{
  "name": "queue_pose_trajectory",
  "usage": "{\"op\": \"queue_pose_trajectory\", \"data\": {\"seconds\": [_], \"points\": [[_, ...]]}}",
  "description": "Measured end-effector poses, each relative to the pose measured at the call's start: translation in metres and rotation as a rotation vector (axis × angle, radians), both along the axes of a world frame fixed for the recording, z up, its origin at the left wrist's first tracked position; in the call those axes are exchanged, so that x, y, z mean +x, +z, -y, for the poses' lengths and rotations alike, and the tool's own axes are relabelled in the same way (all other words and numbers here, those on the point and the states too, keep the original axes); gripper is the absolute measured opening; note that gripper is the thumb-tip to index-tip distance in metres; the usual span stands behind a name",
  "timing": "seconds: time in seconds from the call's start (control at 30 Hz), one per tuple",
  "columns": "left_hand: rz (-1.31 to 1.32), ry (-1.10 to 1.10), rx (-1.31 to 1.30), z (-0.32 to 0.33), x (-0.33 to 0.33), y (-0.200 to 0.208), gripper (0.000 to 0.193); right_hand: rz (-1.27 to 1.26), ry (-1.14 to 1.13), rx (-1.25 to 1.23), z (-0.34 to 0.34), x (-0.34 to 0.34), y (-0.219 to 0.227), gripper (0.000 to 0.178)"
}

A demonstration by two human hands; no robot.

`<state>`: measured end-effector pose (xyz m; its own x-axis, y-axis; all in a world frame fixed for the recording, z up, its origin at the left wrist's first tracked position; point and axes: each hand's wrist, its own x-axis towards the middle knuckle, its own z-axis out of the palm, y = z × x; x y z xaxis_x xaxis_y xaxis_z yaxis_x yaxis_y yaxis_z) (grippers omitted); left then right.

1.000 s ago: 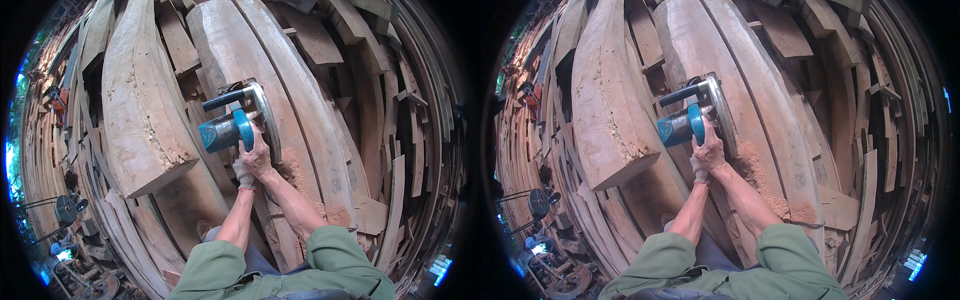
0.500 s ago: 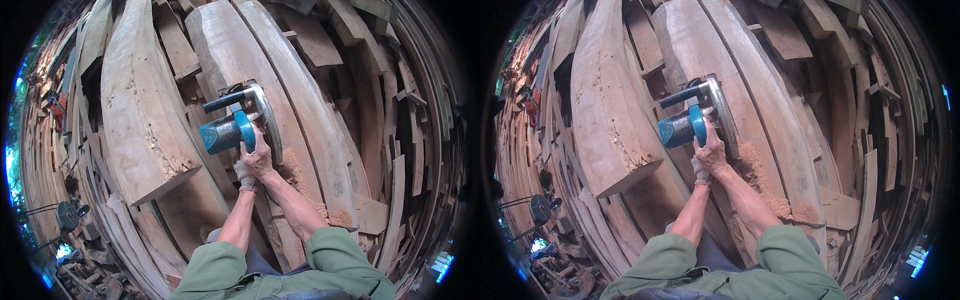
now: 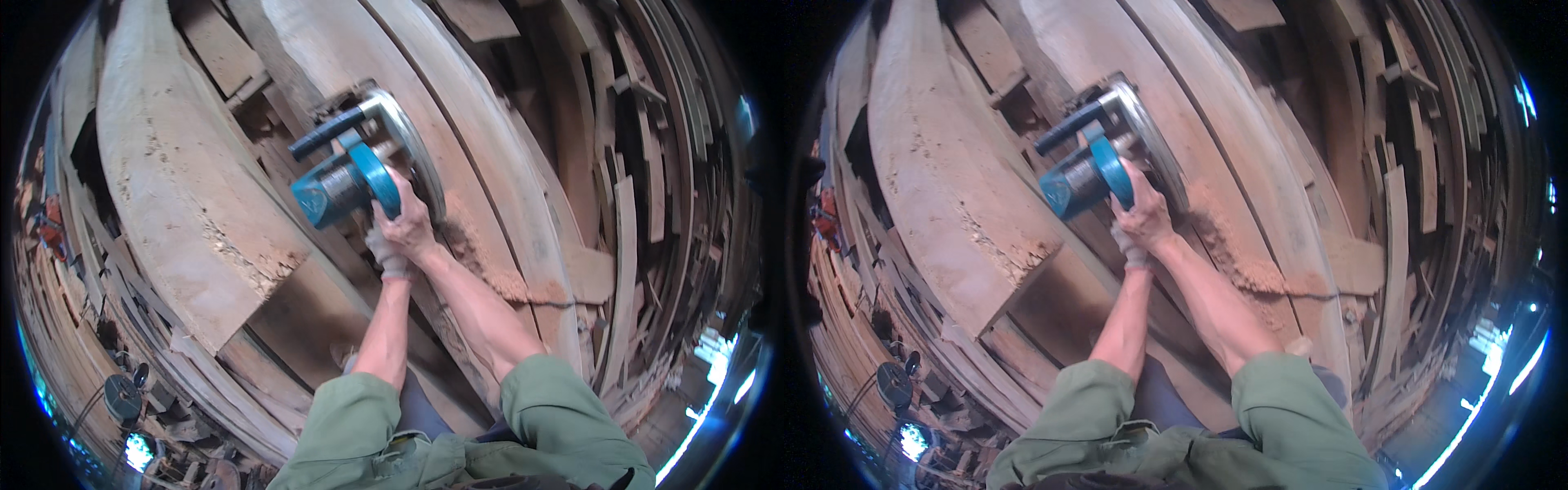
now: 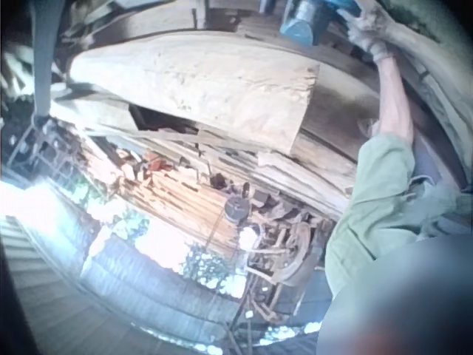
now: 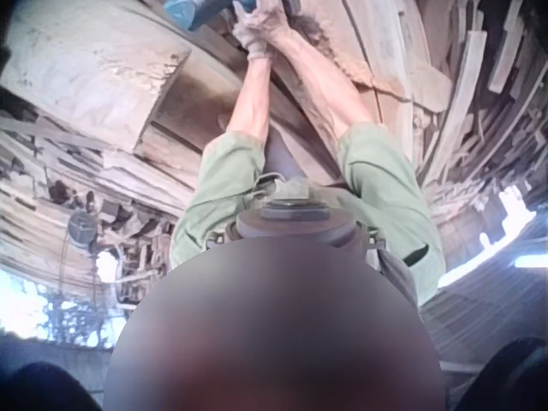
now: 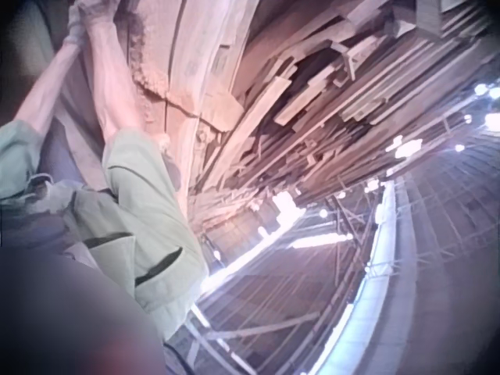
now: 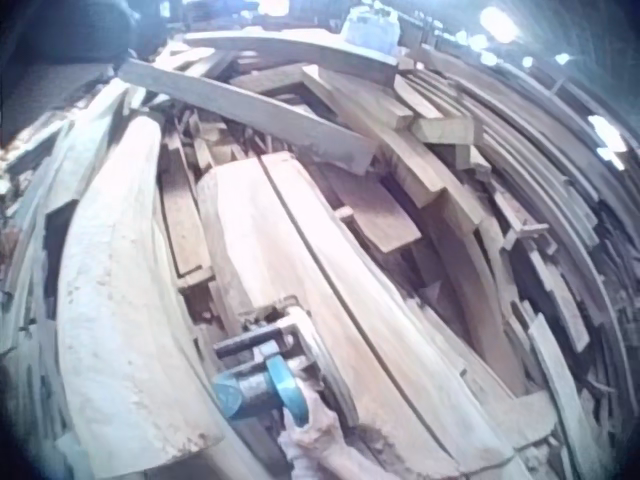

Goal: The person uses a circular saw to cut a large wooden plank in a cluttered workshop. They adjust the power cord and plug, then continue cutting the wood into smaller pieces.

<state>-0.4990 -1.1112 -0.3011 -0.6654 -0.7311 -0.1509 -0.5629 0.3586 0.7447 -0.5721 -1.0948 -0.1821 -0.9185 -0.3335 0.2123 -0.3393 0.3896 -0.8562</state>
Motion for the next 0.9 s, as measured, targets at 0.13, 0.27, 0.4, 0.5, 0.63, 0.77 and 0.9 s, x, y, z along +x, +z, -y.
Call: {"op": "queue_pose_trajectory", "data": {"seconds": [0.13, 0.27, 0.4, 0.5, 0.63, 0.77, 0.9], "points": [[-0.250, -0.005, 0.114, 0.007, 0.001, 0.002, 0.026, 0.047, -0.016, -0.013, 0.003, 0.000, 0.000, 0.065], [-0.412, 0.111, 0.752, 0.014, 0.000, 0.009, 0.027, 0.004, -0.022, -0.036, 0.007, -0.003, -0.011, 0.072], [-0.791, -0.129, 1.323, 0.029, 0.008, 0.017, 0.035, 0.047, 0.008, -0.071, 0.011, -0.001, -0.015, 0.080], [-0.720, 0.005, 1.262, 0.039, 0.009, 0.011, 0.043, 0.038, 0.021, -0.075, 0.012, -0.003, -0.013, 0.084], [-0.634, 0.128, 1.198, 0.044, 0.017, -0.009, 0.038, 0.026, 0.069, -0.083, 0.012, -0.007, -0.013, 0.086], [-0.431, 0.144, 0.716, 0.028, 0.013, -0.029, 0.035, -0.026, 0.066, -0.060, 0.014, -0.011, -0.019, 0.084], [-0.305, 0.221, 0.575, 0.002, 0.007, -0.022, 0.029, -0.062, 0.061, -0.062, 0.014, -0.014, -0.019, 0.076]]}}
